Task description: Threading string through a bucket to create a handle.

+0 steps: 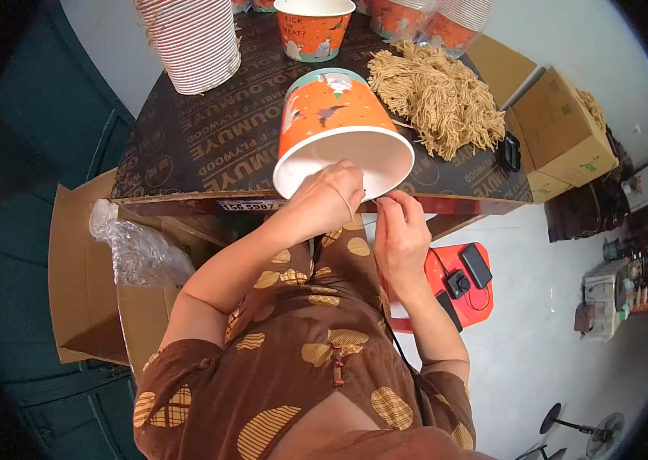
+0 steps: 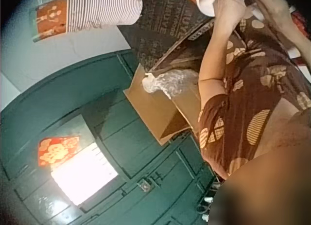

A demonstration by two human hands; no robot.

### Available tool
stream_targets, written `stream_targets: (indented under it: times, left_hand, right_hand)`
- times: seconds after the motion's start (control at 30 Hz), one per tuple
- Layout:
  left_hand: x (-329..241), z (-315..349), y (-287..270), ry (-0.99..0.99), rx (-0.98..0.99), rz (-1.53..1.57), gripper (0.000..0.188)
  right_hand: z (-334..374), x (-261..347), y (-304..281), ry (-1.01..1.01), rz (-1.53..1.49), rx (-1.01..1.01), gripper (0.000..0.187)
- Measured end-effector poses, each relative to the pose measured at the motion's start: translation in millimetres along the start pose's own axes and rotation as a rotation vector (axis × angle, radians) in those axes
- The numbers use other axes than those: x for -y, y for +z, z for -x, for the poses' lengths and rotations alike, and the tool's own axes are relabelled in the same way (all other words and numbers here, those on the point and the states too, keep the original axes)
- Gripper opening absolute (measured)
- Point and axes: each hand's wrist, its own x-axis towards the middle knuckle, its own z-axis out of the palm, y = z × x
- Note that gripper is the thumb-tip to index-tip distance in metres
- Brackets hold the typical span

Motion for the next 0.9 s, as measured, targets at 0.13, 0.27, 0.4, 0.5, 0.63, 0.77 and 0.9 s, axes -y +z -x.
stream_targets:
  times: [0.13,0.27,0.4,0.5,0.63,0.77,0.9]
  left_hand:
    - [-5.9,-2.3,-4.0,-0.165,0.039,0.169,0.016]
    - [-1.2,-3.2,8.0,-0.129,-0.01,0.198,0.016]
    - [-4.0,-7.8,10.5,-0.119,0.068,0.176,0.013]
    - [-10.3,-9.7,13.9,-0.129,0.013,0.245,0.01]
    - [-13.4,-14.2,25.1,-0.135,-0.066,0.234,0.011]
    - [-10.5,-30.0,16.1,-0.168,0.007,0.287,0.015]
    - [3.1,-50.5,10.0,-0.192,0.122,0.37,0.017]
  right_hand:
    - [-0.3,-1.2,-1.0,0.004,0.01,0.017,0.023]
    - [-7.1,3.3,-4.8,-0.093,0.069,0.033,0.024]
    - [-8.7,-9.7,-2.3,-0.099,0.095,0.077,0.02]
    - [-4.8,-13.9,-1.5,-0.054,0.051,0.098,0.018]
    - [-7.1,-16.6,-1.1,0.0,0.006,0.09,0.016]
    - [-17.7,-23.6,2.3,0.038,-0.02,0.118,0.011]
    - [-29.0,-34.8,14.1,0.033,0.004,0.136,0.009]
